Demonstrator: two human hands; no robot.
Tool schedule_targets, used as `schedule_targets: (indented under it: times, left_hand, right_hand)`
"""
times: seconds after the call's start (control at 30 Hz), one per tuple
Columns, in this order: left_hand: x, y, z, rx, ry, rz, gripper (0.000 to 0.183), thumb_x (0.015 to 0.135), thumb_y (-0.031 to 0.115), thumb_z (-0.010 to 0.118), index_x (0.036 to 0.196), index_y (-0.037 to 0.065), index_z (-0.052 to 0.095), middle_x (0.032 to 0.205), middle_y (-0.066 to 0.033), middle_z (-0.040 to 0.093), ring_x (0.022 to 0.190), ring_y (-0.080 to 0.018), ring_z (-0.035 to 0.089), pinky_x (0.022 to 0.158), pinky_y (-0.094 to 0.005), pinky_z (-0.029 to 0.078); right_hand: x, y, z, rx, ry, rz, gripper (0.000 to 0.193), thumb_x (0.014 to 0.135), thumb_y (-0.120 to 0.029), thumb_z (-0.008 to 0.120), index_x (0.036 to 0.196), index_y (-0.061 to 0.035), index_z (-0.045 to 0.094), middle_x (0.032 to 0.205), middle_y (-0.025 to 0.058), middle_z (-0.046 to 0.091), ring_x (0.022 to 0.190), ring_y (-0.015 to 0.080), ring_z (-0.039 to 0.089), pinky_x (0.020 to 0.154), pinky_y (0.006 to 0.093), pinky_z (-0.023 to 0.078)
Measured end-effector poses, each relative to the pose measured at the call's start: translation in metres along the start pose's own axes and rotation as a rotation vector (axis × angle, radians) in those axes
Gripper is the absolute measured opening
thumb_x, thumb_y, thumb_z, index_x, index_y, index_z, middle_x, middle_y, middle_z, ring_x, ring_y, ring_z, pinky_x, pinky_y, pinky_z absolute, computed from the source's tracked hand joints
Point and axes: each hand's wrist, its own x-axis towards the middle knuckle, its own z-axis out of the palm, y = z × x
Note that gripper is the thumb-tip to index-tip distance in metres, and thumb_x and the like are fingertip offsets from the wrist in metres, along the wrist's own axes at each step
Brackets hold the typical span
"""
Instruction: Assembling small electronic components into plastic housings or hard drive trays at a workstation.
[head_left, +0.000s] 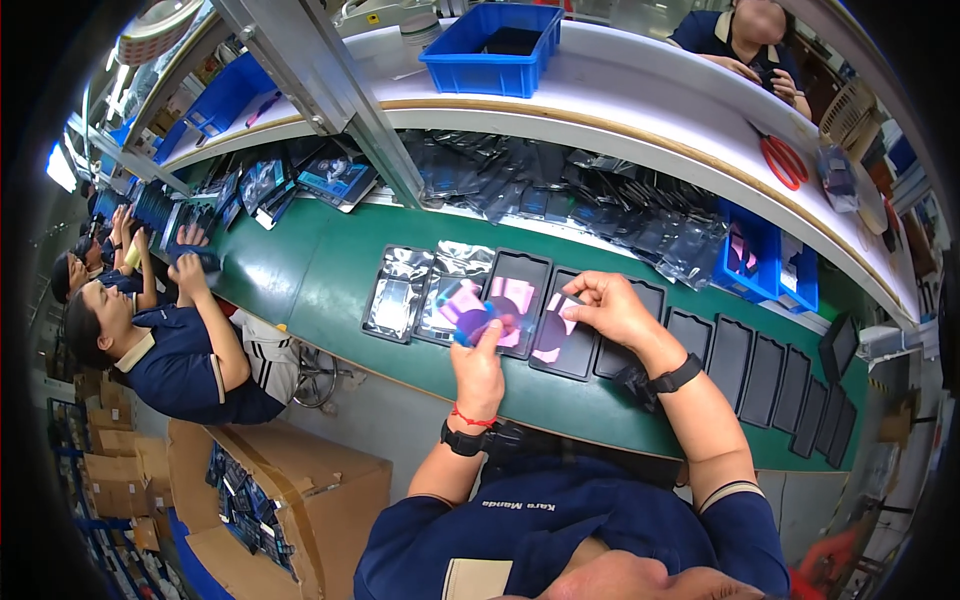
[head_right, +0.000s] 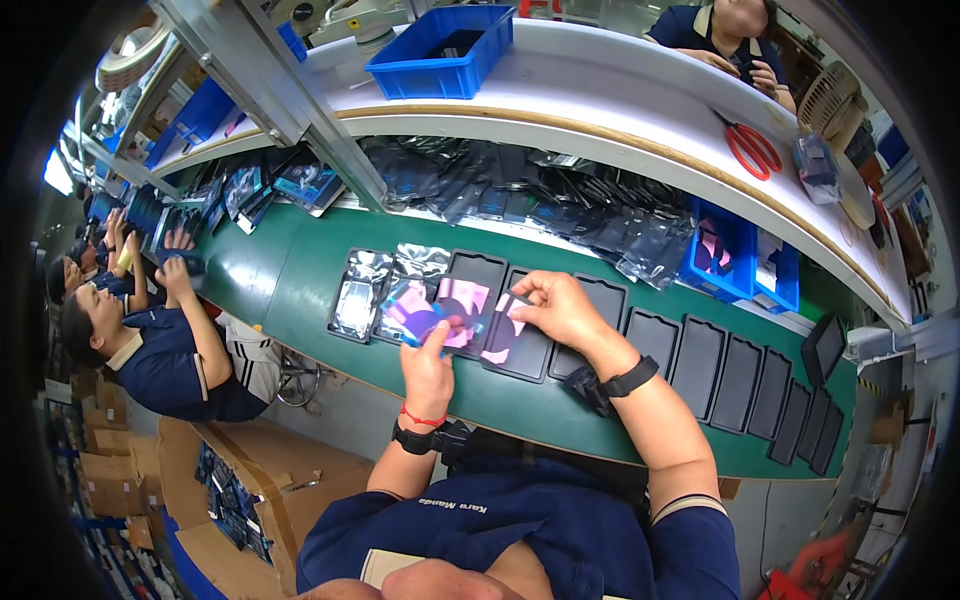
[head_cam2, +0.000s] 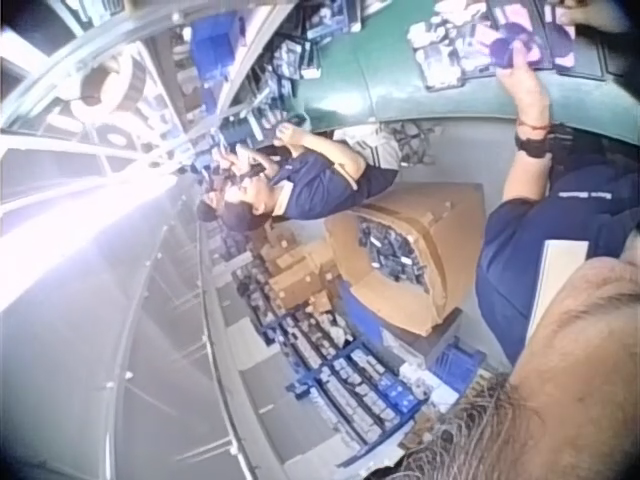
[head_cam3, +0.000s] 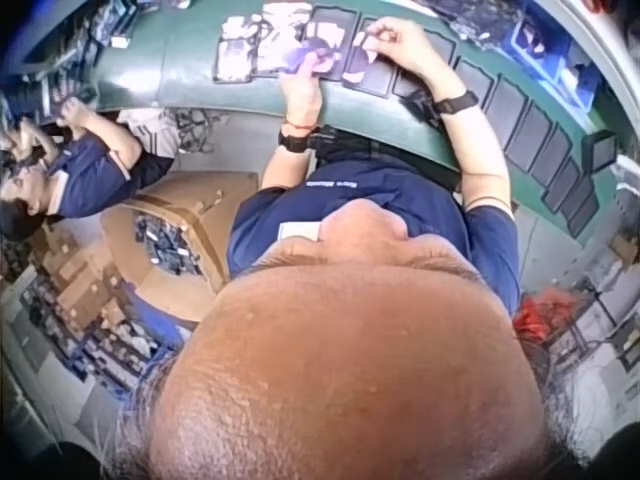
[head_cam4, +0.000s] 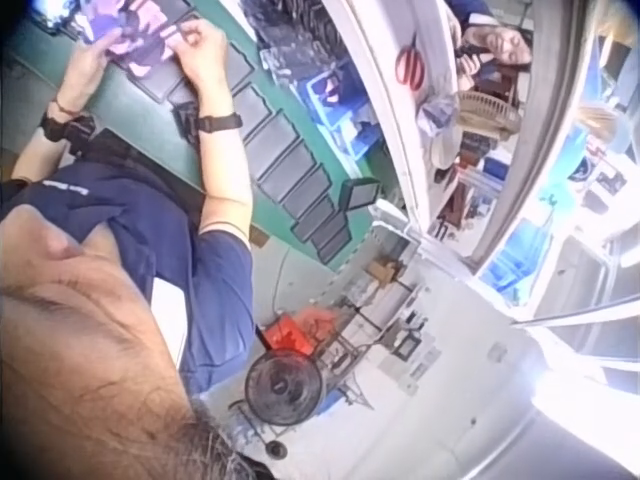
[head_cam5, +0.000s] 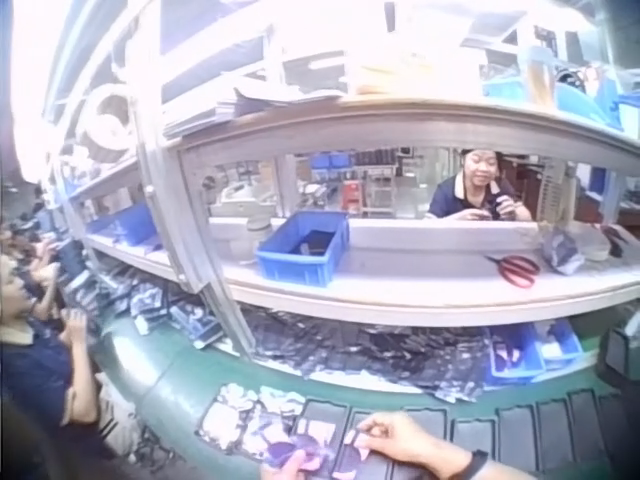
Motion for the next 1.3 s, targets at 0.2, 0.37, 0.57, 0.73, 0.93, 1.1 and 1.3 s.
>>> schedule_targets:
  times: [0.2,0.37,0.57,0.73,0.93,1.1,1.3]
  left_hand:
    - [-0.001,0.000,0.013,0.036,-0.022,0.054,0.012,0.086,0.001,0.055,0.097,-0.003,0.059,0.087,-0.0100,0.064,0.080,-0.0171,0.061,0.073,-0.0292,0.049]
    - [-0.021,-0.016,0.039,0.114,-0.348,-0.149,0.018,0.090,0.008,0.051,0.103,-0.003,0.059,0.092,-0.0102,0.065,0.081,-0.0167,0.062,0.075,-0.0290,0.049]
    - [-0.013,-0.025,0.046,-0.066,-0.433,-0.334,0.021,0.092,0.007,0.048,0.109,-0.003,0.054,0.098,-0.0126,0.063,0.085,-0.0203,0.063,0.079,-0.0324,0.049]
    - [-0.016,-0.041,0.067,0.189,-0.511,-0.311,0.022,0.085,0.000,0.058,0.107,-0.004,0.056,0.098,-0.0110,0.063,0.085,-0.0195,0.063,0.077,-0.0306,0.053]
    - [-0.033,-0.053,0.102,0.058,-0.621,-0.365,0.014,0.084,0.003,0.061,0.098,0.000,0.060,0.088,-0.0055,0.063,0.078,-0.0143,0.062,0.072,-0.0283,0.052]
    - [-0.029,-0.064,0.099,0.017,-0.534,-0.380,0.012,0.088,0.010,0.058,0.094,0.000,0.060,0.086,-0.0082,0.064,0.073,-0.0162,0.062,0.067,-0.0297,0.051]
    - [-0.051,-0.084,0.132,0.143,-0.596,-0.404,0.015,0.079,0.002,0.066,0.094,0.001,0.063,0.086,-0.0072,0.066,0.075,-0.0164,0.063,0.071,-0.0277,0.051]
  right_hand:
    - [-0.011,0.009,-0.014,-0.780,0.417,-0.437,0.036,0.072,-0.024,0.071,0.098,0.0003,0.063,0.083,0.0122,0.063,0.077,0.0255,0.058,0.070,0.0349,0.047]
    - [-0.033,-0.003,-0.008,0.068,0.132,-0.114,0.031,0.078,0.002,0.064,0.107,-0.0001,0.054,0.084,0.0012,0.062,0.065,0.0028,0.052,0.059,0.0174,0.042]
    - [-0.055,0.026,-0.050,-0.436,0.352,-0.075,0.025,0.072,-0.009,0.070,0.094,-0.0015,0.061,0.084,0.0062,0.064,0.067,0.0137,0.055,0.062,0.0276,0.044]
    - [-0.070,0.022,-0.039,-0.403,0.615,-0.218,0.034,0.070,-0.023,0.074,0.093,-0.0022,0.063,0.079,0.0083,0.063,0.075,0.0221,0.057,0.069,0.0348,0.046]
    - [-0.097,0.033,-0.050,0.234,0.533,-0.091,0.034,0.073,0.002,0.070,0.104,0.0002,0.056,0.071,-0.0010,0.058,0.065,0.0034,0.050,0.058,0.0198,0.043]
    - [-0.132,0.056,-0.083,-0.016,0.645,0.074,0.036,0.070,-0.004,0.072,0.103,0.0005,0.057,0.072,0.0041,0.059,0.066,0.0139,0.057,0.063,0.0269,0.046]
    - [-0.151,0.039,-0.071,-0.444,0.913,-0.081,0.038,0.067,-0.021,0.076,0.096,-0.0012,0.061,0.081,0.0114,0.061,0.084,0.0273,0.056,0.074,0.0367,0.045]
